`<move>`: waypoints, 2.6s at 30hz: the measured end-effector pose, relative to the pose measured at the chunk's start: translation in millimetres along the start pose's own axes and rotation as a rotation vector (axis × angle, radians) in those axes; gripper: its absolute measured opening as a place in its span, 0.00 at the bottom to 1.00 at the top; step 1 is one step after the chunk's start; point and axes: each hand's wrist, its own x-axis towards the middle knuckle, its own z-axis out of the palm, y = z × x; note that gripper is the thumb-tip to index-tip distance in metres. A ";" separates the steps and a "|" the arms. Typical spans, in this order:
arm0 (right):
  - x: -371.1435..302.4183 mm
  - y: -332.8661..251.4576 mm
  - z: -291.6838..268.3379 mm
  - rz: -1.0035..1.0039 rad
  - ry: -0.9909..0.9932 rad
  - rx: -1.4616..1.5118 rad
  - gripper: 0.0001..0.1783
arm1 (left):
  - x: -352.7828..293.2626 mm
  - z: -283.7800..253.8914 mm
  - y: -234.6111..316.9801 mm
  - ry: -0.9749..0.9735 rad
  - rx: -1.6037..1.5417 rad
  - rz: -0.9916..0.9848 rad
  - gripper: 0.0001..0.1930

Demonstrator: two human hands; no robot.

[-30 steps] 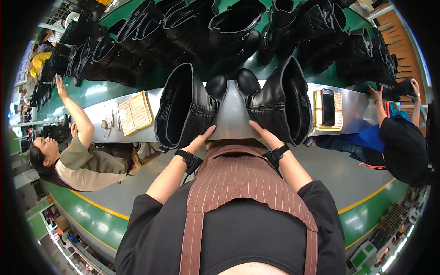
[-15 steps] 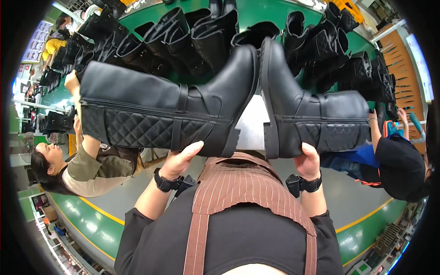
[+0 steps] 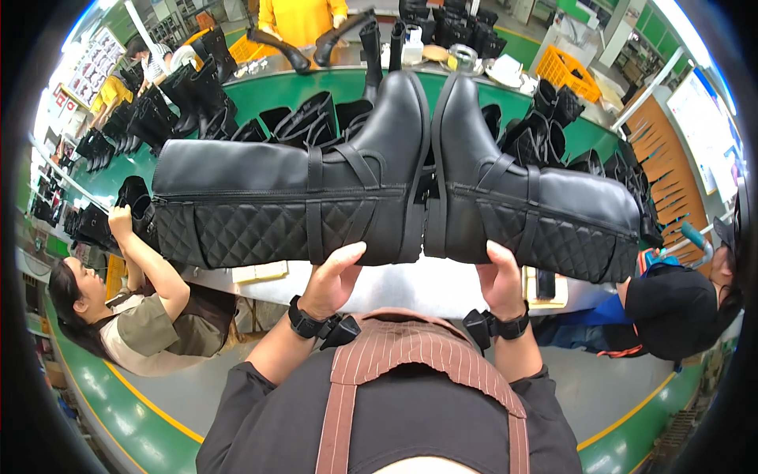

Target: Inspecting and organizing newly manufactured black boots on an assembly line conveyor.

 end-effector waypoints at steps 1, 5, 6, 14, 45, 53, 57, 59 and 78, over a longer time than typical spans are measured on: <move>1.1 4.8 -4.8 -0.026 -0.013 -0.074 0.25 | 3.2 -2.9 -0.9 -0.037 -0.010 0.014 0.21; 24.1 18.6 -10.1 -0.156 -0.108 -0.389 0.36 | 28.0 -3.1 -0.7 -0.019 0.109 0.092 0.20; 31.2 21.3 -4.7 -0.253 -0.183 -0.385 0.37 | 34.5 0.3 1.7 -0.016 0.180 0.124 0.20; 71.3 -4.2 62.5 -0.527 -0.233 -0.965 0.45 | 48.1 41.8 17.0 -0.042 0.618 0.080 0.22; 41.2 -4.8 52.0 0.224 -0.137 0.380 0.35 | 56.3 11.3 15.8 -0.038 -0.410 -0.155 0.38; 31.2 -1.3 63.3 0.033 -0.122 0.361 0.30 | 40.7 16.9 21.6 -0.007 -0.261 0.039 0.34; 30.9 -2.0 71.2 0.009 -0.077 0.362 0.29 | 35.0 18.2 20.9 -0.006 -0.209 0.059 0.33; 30.8 -1.3 74.5 0.024 -0.101 0.329 0.29 | 33.6 20.4 19.5 0.017 -0.202 0.064 0.33; 35.2 1.5 59.5 0.081 -0.198 0.180 0.32 | 42.2 13.2 18.4 -0.068 -0.210 -0.034 0.38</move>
